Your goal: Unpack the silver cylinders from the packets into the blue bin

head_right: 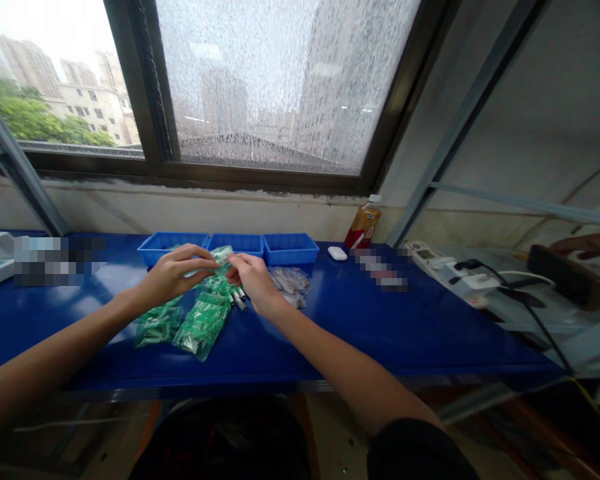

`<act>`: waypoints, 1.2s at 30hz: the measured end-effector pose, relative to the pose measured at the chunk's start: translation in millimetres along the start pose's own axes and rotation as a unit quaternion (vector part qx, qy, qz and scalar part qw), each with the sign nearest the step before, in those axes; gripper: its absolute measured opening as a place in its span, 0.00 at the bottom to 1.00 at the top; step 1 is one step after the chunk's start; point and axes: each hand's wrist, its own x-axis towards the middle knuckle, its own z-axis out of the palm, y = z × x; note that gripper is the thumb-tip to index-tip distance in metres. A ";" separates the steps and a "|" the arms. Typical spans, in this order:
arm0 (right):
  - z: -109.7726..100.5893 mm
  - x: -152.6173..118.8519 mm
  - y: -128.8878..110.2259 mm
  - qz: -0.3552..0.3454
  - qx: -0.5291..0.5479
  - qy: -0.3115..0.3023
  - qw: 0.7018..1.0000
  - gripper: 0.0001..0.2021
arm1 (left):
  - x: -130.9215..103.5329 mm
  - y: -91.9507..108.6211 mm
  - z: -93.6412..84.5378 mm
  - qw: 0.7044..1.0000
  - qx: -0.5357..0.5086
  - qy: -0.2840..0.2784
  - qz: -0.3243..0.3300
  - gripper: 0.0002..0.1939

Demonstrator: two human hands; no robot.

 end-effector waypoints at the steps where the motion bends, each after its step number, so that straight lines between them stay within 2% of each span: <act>1: -1.0 0.8 2.0 -0.024 -0.026 0.016 0.999 0.16 | 0.5 0.0 1.2 1.000 -0.007 -0.023 -0.001 0.11; 2: -2.0 1.0 3.6 -0.060 -0.067 0.029 0.996 0.13 | 1.1 -0.2 2.2 0.999 -0.022 -0.046 -0.017 0.11; 4: -3.6 0.0 5.4 -0.156 -0.169 0.039 0.972 0.12 | 2.2 -1.7 4.2 0.989 -0.089 -0.076 -0.091 0.15; 6: -4.3 -2.1 6.0 -0.240 -0.250 0.029 0.938 0.13 | 2.7 -4.3 6.3 0.957 -0.196 -0.074 -0.200 0.23; 8: -3.9 -4.5 5.7 -0.286 -0.287 0.018 0.914 0.14 | 2.9 -7.0 8.2 0.911 -0.292 -0.047 -0.288 0.28; 9: -3.3 -5.6 5.2 -0.297 -0.293 0.016 0.909 0.15 | 3.1 -8.0 8.8 0.894 -0.320 -0.035 -0.311 0.26; 11: -1.5 -7.3 3.6 -0.304 -0.297 0.016 0.905 0.17 | 3.5 -8.7 8.4 0.887 -0.331 -0.016 -0.323 0.20; 12: -0.5 -7.8 2.6 -0.297 -0.297 0.017 0.907 0.18 | 3.7 -8.4 7.5 0.894 -0.314 -0.006 -0.318 0.18; 14: 1.4 -8.0 0.2 -0.255 -0.285 0.026 0.924 0.16 | 3.7 -6.7 4.7 0.928 -0.233 0.030 -0.288 0.14; 17: 3.8 -6.2 -2.6 -0.126 -0.200 0.032 0.971 0.11 | 1.7 -2.9 1.6 0.977 -0.057 0.080 -0.188 0.12; 19: 4.7 -4.3 -3.4 -0.023 -0.085 -0.001 0.996 0.18 | -0.7 -0.6 2.4 0.990 0.012 0.084 -0.111 0.11; 21: 4.9 -2.3 -3.0 0.052 0.030 -0.043 0.997 0.25 | -3.0 1.0 5.3 0.996 0.030 0.065 -0.050 0.12; 23: 4.0 -0.7 -1.7 0.068 0.084 -0.059 0.992 0.26 | -4.2 2.1 8.6 0.999 0.030 0.035 -0.008 0.13; 24: 3.0 -0.1 -0.9 0.051 0.077 -0.052 0.994 0.25 | -4.1 2.6 9.7 0.999 0.024 0.021 0.002 0.14; 26: 0.2 0.1 0.6 -0.026 -0.003 -0.013 1.000 0.20 | -2.4 3.8 10.0 1.000 0.005 0.002 -0.003 0.14; 28: -3.1 -1.0 1.4 -0.136 -0.134 0.022 0.981 0.15 | 0.7 4.7 7.9 0.998 -0.032 -0.015 -0.044 0.13; 31: -6.1 -3.5 2.4 -0.254 -0.282 0.013 0.925 0.12 | 5.2 3.8 3.5 0.976 -0.130 -0.042 -0.171 0.19; 34: -5.1 -5.4 4.9 -0.290 -0.334 -0.007 0.897 0.14 | 6.5 1.1 2.0 0.916 -0.240 -0.046 -0.319 0.30; 36: -3.4 -6.7 6.7 -0.305 -0.357 -0.005 0.883 0.14 | 6.1 0.3 3.1 0.872 -0.307 -0.052 -0.378 0.29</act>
